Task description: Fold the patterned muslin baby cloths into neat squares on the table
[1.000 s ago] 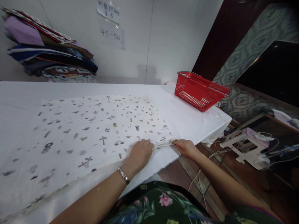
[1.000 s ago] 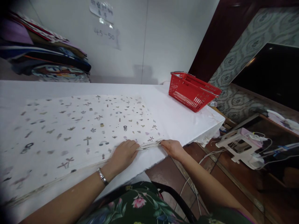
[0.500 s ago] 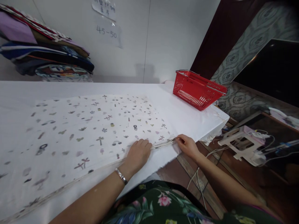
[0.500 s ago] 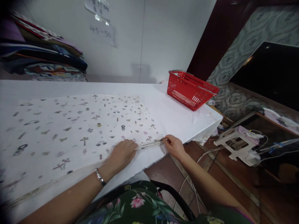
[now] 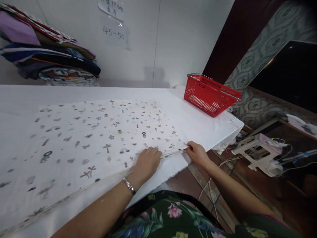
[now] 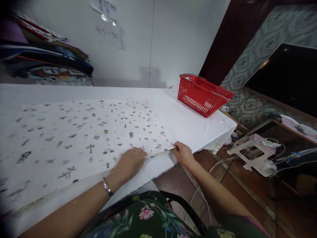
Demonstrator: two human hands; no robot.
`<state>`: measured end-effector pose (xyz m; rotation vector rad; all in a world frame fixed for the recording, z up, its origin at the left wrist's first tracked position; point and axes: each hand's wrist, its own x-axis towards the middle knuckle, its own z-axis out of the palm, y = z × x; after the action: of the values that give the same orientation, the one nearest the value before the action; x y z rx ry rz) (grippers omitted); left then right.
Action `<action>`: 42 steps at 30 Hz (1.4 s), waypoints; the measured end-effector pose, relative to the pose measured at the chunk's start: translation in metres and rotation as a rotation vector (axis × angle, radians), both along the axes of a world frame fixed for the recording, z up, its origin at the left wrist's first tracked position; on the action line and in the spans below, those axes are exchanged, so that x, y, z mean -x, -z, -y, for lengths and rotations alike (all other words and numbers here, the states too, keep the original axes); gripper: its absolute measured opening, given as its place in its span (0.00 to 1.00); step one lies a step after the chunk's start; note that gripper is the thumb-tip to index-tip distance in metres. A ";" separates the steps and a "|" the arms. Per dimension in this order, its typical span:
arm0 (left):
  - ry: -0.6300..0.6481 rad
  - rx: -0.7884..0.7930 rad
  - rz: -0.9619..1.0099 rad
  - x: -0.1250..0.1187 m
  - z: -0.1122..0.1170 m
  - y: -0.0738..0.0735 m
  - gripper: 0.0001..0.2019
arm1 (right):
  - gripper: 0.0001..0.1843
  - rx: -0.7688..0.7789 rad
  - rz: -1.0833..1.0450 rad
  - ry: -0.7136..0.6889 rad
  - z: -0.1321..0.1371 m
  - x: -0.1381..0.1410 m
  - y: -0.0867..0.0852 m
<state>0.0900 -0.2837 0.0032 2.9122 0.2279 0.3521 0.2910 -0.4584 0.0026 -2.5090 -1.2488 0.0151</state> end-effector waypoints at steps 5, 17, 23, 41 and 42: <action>0.010 -0.021 0.013 0.001 0.000 0.001 0.06 | 0.10 0.031 0.066 -0.076 0.007 -0.004 0.003; 0.015 -0.045 0.022 0.002 0.002 0.008 0.04 | 0.14 0.192 0.106 -0.057 0.004 0.004 -0.005; 0.030 -0.052 0.019 0.002 0.004 0.007 0.04 | 0.27 -0.134 0.173 -0.385 -0.020 0.026 -0.016; 0.031 -0.005 0.090 0.005 0.003 0.025 0.04 | 0.40 0.223 -0.026 -0.400 -0.127 -0.001 -0.014; 0.035 -0.006 0.098 0.005 0.002 0.027 0.03 | 0.40 0.246 -0.024 -0.352 -0.138 -0.008 -0.011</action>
<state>0.0853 -0.2858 -0.0238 2.8916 0.1613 0.4890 0.2987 -0.3208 0.0133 -2.4375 -1.7555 0.2981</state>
